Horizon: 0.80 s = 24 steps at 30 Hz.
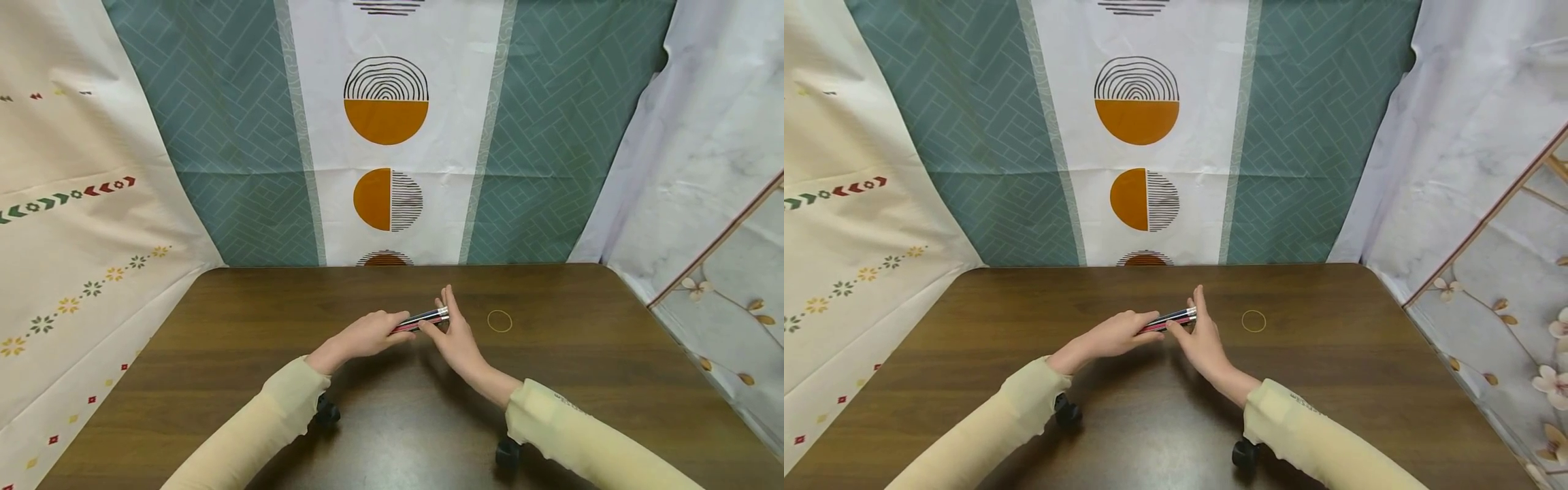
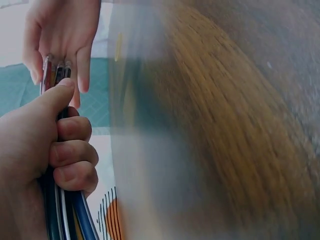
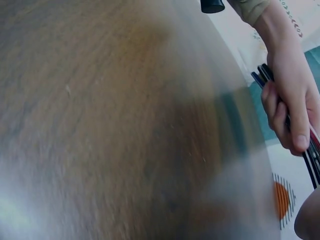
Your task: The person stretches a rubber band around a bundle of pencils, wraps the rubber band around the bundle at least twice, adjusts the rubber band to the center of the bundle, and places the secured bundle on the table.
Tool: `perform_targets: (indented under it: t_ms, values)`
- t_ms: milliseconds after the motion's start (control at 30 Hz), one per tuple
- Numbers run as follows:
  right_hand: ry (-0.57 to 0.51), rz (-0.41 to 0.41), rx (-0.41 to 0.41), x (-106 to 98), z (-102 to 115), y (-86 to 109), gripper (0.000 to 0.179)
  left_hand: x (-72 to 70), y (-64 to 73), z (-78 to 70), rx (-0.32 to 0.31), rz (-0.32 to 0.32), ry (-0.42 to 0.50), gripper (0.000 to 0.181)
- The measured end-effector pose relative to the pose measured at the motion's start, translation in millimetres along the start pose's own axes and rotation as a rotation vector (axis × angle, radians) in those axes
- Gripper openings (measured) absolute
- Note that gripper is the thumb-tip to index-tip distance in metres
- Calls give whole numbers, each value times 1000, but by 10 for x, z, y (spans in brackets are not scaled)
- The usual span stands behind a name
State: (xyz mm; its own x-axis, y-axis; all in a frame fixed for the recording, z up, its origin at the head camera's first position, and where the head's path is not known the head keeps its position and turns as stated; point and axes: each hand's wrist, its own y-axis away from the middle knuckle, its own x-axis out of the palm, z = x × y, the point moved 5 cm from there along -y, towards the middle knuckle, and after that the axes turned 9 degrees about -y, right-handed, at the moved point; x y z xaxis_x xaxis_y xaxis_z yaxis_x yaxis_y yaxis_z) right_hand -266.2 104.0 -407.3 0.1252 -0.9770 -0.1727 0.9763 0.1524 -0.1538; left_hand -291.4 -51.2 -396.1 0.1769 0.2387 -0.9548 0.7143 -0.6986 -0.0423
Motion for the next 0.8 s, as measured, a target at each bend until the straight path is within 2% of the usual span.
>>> perform_targets:
  t_ms: [67, 167, 333, 567, 733, 800]
  values:
    - [21, 23, -13, -34, 25, 7, 86, -7, -5, -12, 9, -5, -16, 22]
    - [20, 10, -30, -80, 45, 21, 82, -23, -17, -36, 19, -22, -34, 22]
    - [-25, -23, -55, -101, 69, 60, 91, -31, -44, -82, 14, -42, -11, 22]
    - [-33, 11, -27, -116, 54, 81, 99, -9, -78, -119, 6, -22, 26, 24]
    - [4, 25, -51, -114, 59, 88, 104, -19, -94, -125, -4, -21, 20, 26]
    - [26, 40, -67, -106, 49, 96, 100, -10, -95, -125, -6, -8, 7, 27]
